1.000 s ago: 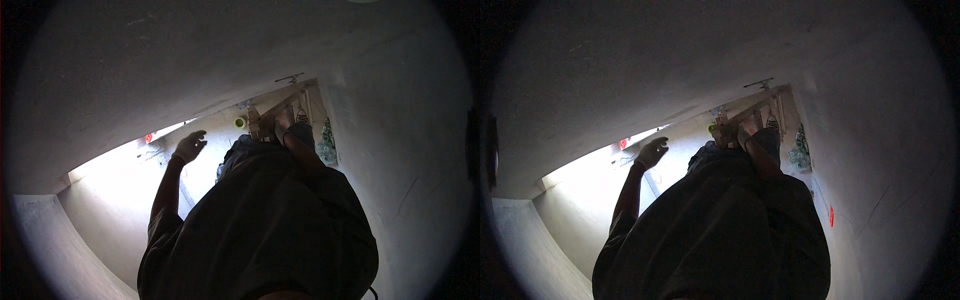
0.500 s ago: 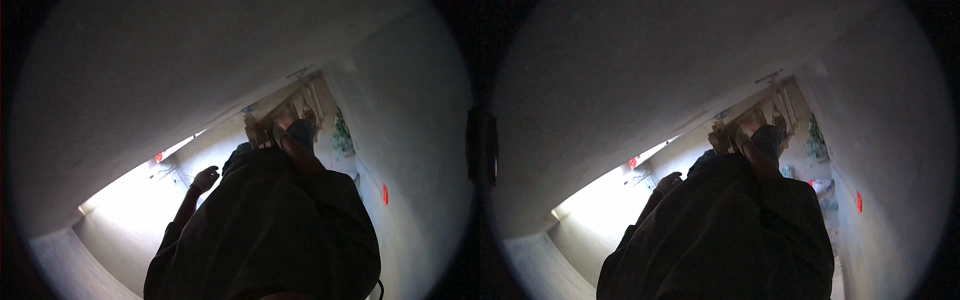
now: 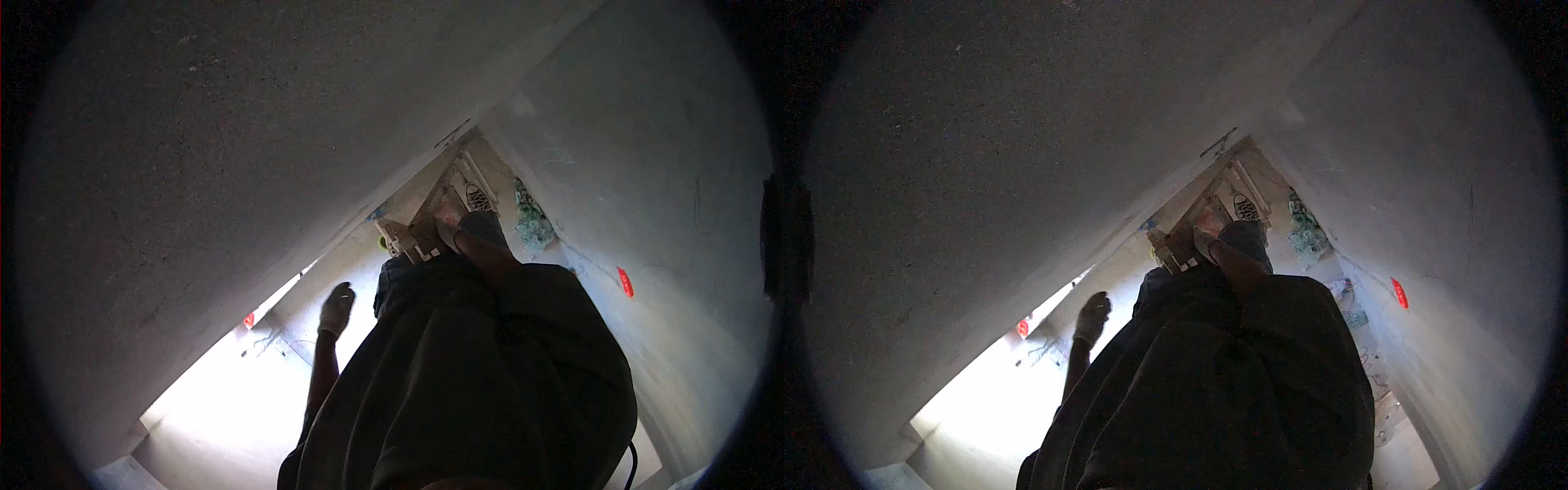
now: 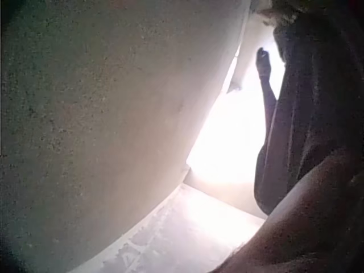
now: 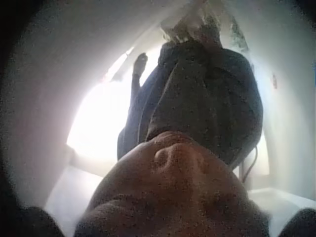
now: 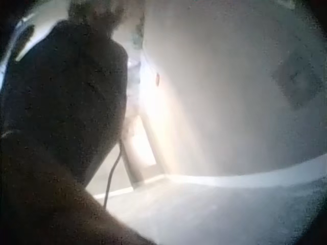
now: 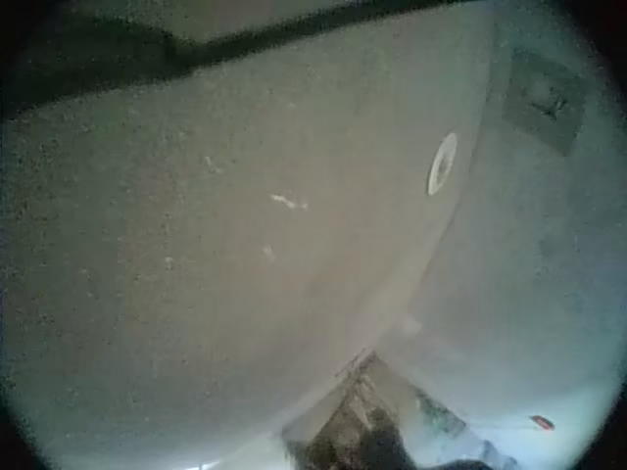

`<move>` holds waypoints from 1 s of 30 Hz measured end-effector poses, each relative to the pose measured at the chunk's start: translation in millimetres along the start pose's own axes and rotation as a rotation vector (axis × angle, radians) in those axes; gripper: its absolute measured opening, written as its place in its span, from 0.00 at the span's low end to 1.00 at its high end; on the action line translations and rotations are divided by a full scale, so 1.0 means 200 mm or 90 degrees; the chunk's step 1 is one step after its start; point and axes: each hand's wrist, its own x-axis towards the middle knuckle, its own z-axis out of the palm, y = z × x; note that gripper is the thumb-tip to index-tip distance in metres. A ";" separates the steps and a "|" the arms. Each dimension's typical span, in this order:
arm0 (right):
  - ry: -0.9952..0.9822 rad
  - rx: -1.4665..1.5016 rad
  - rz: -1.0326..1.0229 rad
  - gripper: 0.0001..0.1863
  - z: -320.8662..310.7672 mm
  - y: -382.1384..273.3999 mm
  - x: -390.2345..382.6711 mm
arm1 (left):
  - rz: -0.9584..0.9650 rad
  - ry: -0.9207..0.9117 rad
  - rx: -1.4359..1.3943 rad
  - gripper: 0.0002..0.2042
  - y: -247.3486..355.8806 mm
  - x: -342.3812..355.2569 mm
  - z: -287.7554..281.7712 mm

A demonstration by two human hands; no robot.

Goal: The person stands on a wooden ladder, feeds a wire into a ceiling opening, and presses an electrical box into the ceiling hole by hand.

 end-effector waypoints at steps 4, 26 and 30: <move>0.023 -0.035 0.033 0.24 -0.17 0.06 -0.10 | 0.028 -0.052 0.061 0.18 0.56 0.06 0.08; 0.294 -0.169 -0.131 0.13 -2.55 1.10 -0.50 | 0.757 0.839 0.995 0.13 2.96 0.35 -0.40; 0.568 -0.255 -0.237 0.15 -2.97 0.81 -0.65 | 0.729 0.860 1.020 0.14 2.95 0.39 -0.44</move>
